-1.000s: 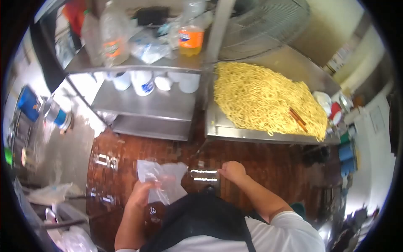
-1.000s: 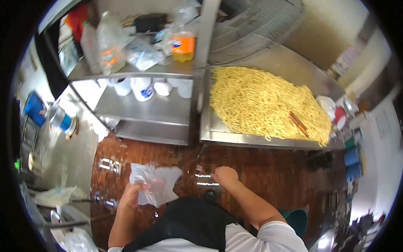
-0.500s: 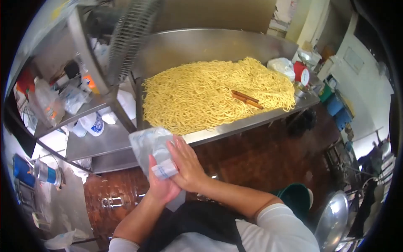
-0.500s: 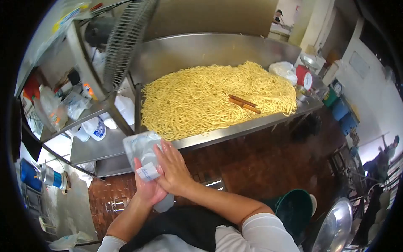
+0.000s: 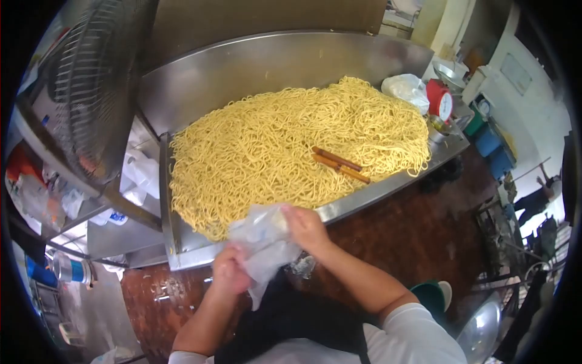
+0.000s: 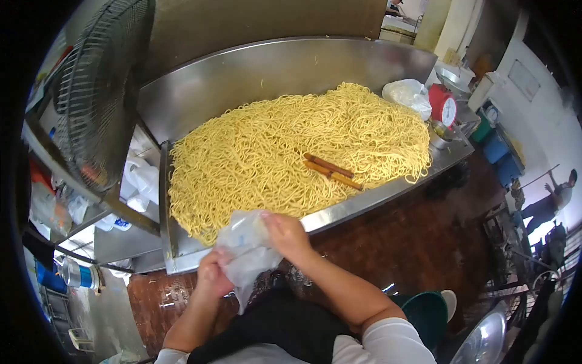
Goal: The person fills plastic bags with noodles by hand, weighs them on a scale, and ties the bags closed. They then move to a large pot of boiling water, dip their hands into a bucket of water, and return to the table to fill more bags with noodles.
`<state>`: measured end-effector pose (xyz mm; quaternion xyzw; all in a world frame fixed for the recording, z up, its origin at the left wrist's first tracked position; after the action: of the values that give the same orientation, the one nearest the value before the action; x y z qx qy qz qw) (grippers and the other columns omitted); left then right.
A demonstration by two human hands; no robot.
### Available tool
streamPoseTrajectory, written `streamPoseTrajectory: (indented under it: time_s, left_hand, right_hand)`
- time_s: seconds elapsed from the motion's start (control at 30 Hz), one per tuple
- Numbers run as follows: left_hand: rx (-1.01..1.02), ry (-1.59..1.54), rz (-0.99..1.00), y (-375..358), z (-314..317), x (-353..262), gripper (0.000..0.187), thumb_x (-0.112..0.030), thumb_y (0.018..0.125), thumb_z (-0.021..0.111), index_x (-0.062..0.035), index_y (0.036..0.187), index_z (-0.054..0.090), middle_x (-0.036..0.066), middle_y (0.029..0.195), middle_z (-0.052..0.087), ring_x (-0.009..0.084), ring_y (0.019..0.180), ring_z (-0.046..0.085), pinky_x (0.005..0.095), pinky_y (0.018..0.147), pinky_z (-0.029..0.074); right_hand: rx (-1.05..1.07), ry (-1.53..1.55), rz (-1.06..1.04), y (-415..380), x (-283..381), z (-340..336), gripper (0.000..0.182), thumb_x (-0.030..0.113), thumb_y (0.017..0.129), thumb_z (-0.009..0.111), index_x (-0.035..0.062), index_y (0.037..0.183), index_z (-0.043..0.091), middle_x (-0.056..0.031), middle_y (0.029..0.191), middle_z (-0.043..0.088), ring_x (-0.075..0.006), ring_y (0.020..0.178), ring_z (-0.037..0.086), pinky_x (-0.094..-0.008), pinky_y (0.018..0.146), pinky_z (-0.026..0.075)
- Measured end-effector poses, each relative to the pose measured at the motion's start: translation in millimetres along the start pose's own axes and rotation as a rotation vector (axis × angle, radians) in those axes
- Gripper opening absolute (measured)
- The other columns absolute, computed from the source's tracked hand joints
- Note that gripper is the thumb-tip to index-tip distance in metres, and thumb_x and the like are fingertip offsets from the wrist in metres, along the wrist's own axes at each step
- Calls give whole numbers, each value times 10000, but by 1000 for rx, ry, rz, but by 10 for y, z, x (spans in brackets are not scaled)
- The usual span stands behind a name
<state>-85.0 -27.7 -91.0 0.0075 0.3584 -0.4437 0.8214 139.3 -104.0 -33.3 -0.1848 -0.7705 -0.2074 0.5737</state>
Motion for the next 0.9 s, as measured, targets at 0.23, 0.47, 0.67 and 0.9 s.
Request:
streamPoseTrajectory:
  time_s: [0.23,0.47,0.67,0.9]
  left_hand:
    - [-612,-150,141,467,584,-928,146,-224,882,592,-131,770,586,-35,606,465,132,533,448,325,612,466]
    - [-360,55,339,722,790,-694,110,-192,914,612,-115,837,592,-60,637,466,49,506,339,212,465,247]
    - [-451,164,268,1121,1237,-195,129,-195,913,608,-121,812,576,-59,639,446,56,538,390,212,497,313]
    - [-389,37,265,1662,1545,98,79,-163,909,616,-85,903,615,-42,732,552,68,590,467,237,546,395]
  right_hand:
    - [-195,-966,-180,1078,-396,-1618,357,283,936,642,37,1185,579,-157,954,683,-290,849,678,-407,771,533]
    - [408,-1065,198,1774,-921,-1700,393,138,878,591,76,1255,503,-193,1004,688,-393,960,673,-477,812,539]
    - [618,-1287,208,1628,469,-3949,362,192,758,691,110,1104,623,-178,979,691,-396,923,660,-487,782,516]
    - [347,-1215,588,1472,605,-5712,494,195,679,737,106,1159,659,-176,1038,704,-337,991,675,-424,844,528]
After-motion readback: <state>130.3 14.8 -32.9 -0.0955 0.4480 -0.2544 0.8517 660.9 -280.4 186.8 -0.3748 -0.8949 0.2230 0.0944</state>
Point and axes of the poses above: each hand's wrist, its own y-axis towards the middle knuckle, its own z-axis out of the palm, x = y × z, the point moved 4 cm from there along y, towards the middle knuckle
